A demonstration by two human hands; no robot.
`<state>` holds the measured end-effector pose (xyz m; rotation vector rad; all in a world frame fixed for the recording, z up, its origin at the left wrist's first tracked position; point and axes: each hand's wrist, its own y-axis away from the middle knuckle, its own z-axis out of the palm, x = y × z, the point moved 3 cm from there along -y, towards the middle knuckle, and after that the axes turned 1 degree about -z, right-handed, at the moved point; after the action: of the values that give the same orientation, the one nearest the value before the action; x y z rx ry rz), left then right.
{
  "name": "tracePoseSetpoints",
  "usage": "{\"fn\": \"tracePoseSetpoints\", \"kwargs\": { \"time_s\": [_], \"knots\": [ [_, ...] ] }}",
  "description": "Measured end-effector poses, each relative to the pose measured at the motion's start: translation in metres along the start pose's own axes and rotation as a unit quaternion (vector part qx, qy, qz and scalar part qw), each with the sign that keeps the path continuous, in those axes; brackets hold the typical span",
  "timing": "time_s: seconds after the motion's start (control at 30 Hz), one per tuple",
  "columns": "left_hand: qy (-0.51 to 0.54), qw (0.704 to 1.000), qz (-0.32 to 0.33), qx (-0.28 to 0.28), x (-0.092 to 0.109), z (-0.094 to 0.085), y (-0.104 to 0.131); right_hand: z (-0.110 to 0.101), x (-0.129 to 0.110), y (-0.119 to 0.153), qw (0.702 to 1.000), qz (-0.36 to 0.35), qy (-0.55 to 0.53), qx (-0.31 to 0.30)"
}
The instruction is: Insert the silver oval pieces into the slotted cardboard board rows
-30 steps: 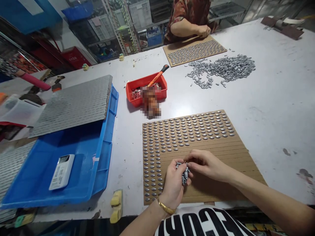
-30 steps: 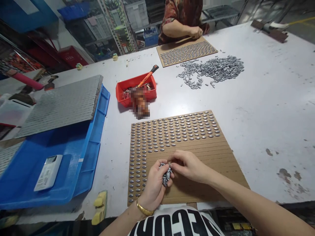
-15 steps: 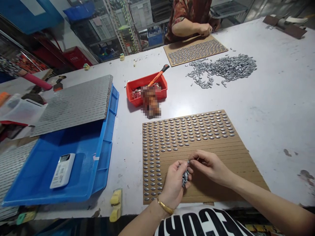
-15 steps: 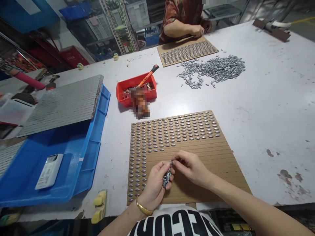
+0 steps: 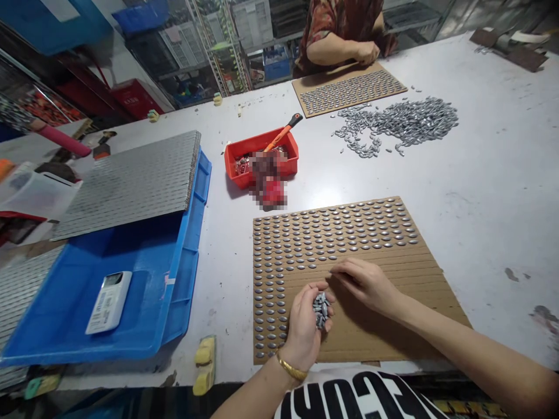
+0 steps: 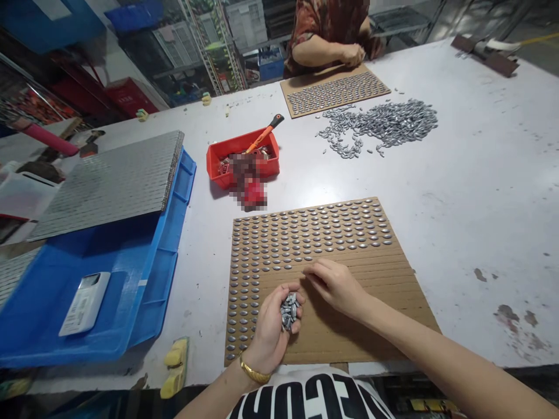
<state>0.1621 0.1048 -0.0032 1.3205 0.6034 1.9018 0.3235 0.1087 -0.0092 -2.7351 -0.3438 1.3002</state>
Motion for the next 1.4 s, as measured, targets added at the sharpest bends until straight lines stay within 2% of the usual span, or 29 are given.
{"fn": "tracePoseSetpoints", "kwargs": {
  "time_s": [0.1,0.2,0.3,0.43,0.57,0.7,0.83,0.93,1.07,1.27,1.4],
  "knots": [
    [0.013,1.000,-0.012,-0.008,-0.001,0.000,0.002,0.011,0.005,-0.008,0.991,-0.069,0.111,0.002],
    [0.016,1.000,-0.017,-0.018,-0.004,-0.001,0.004,0.018,0.003,-0.014,0.976,-0.103,0.191,-0.016],
    [0.014,0.999,-0.016,-0.029,-0.005,-0.001,0.004,0.019,0.002,-0.016,0.965,-0.106,0.235,-0.045],
    [0.005,0.999,-0.018,-0.049,-0.003,-0.001,0.004,0.019,0.006,-0.017,0.965,-0.094,0.234,-0.072],
    [0.020,0.998,-0.022,-0.053,-0.003,-0.002,0.002,0.014,0.006,-0.017,0.983,-0.070,0.163,-0.052],
    [0.041,0.998,-0.022,-0.047,-0.001,-0.005,0.000,-0.001,-0.005,-0.012,1.000,0.011,-0.011,-0.008],
    [0.042,0.998,-0.005,-0.053,0.003,-0.004,-0.001,-0.004,-0.019,-0.002,0.972,0.123,-0.193,-0.042],
    [0.042,0.998,0.011,-0.047,0.005,-0.001,0.000,0.001,-0.026,0.003,0.945,0.162,-0.277,-0.070],
    [0.045,0.998,0.011,-0.051,0.004,0.003,0.001,0.005,-0.027,0.005,0.936,0.161,-0.307,-0.051],
    [0.041,0.997,0.023,-0.055,0.004,0.003,-0.001,0.002,-0.027,0.007,0.952,0.125,-0.281,-0.004],
    [0.033,0.998,0.024,-0.049,0.004,0.003,-0.002,0.002,-0.029,0.006,0.959,0.106,-0.262,-0.005]
  ]
}}
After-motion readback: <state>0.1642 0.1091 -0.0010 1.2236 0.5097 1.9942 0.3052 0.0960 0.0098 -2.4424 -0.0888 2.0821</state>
